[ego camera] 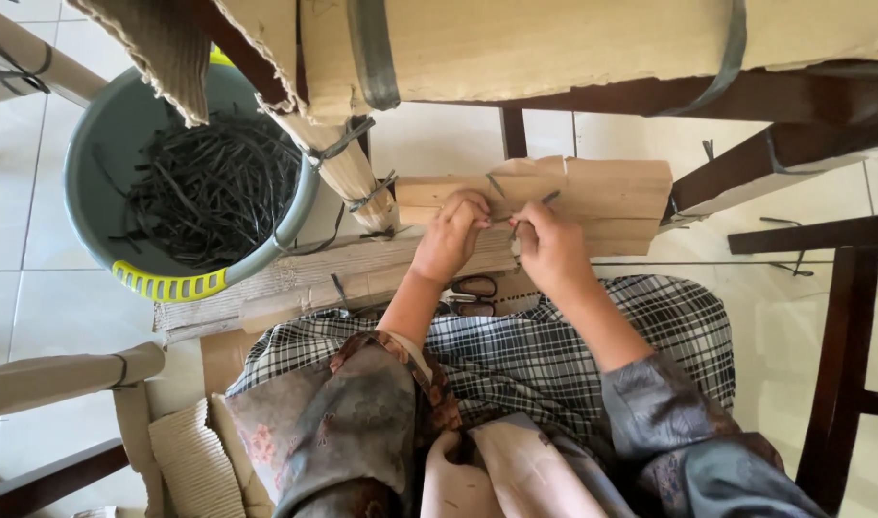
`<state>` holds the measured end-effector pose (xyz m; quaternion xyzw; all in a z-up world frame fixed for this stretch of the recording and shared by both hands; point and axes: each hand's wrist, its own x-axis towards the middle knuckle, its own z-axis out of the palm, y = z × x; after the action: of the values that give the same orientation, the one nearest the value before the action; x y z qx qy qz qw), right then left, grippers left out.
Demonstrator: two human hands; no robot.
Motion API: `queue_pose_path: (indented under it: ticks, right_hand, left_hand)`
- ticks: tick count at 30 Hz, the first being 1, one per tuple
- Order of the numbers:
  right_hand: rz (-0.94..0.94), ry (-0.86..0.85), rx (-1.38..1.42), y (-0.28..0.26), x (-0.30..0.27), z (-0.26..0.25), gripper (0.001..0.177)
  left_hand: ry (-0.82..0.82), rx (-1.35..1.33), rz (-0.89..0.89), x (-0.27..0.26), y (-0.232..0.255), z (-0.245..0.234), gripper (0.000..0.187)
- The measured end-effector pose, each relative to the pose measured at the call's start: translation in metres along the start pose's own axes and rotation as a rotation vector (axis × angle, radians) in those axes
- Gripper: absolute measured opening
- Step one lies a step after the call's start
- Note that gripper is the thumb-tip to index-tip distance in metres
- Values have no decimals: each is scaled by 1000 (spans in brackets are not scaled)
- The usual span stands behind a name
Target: Wrapping chair components with protective cardboard and securing them with plastic ties
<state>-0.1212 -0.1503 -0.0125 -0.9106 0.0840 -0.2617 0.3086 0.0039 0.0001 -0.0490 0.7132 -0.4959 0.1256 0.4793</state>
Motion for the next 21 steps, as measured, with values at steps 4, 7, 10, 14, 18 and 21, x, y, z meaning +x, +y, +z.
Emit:
queue_pose_path:
  ticks: [4, 7, 10, 14, 18, 21]
  right_hand:
    - [147, -129, -27, -10, -7, 4, 4]
    - [153, -222, 80, -6, -3, 11, 3]
    - [119, -238, 156, 14, -2, 24, 1]
    - [102, -218, 147, -9, 9, 6, 6]
    - [112, -237, 112, -2, 14, -2, 5]
    - [32, -226, 3, 12, 6, -5, 10]
  left_hand:
    - [-5, 45, -15, -6, -9, 8, 17]
    - [5, -14, -78, -3, -2, 8, 17]
    - [59, -32, -185, 7, 16, -1, 19]
    - [144, -198, -381, 13, 17, 9, 11]
    - [221, -313, -503, 44, 41, 9, 8]
    - [357, -391, -646, 42, 19, 19, 10]
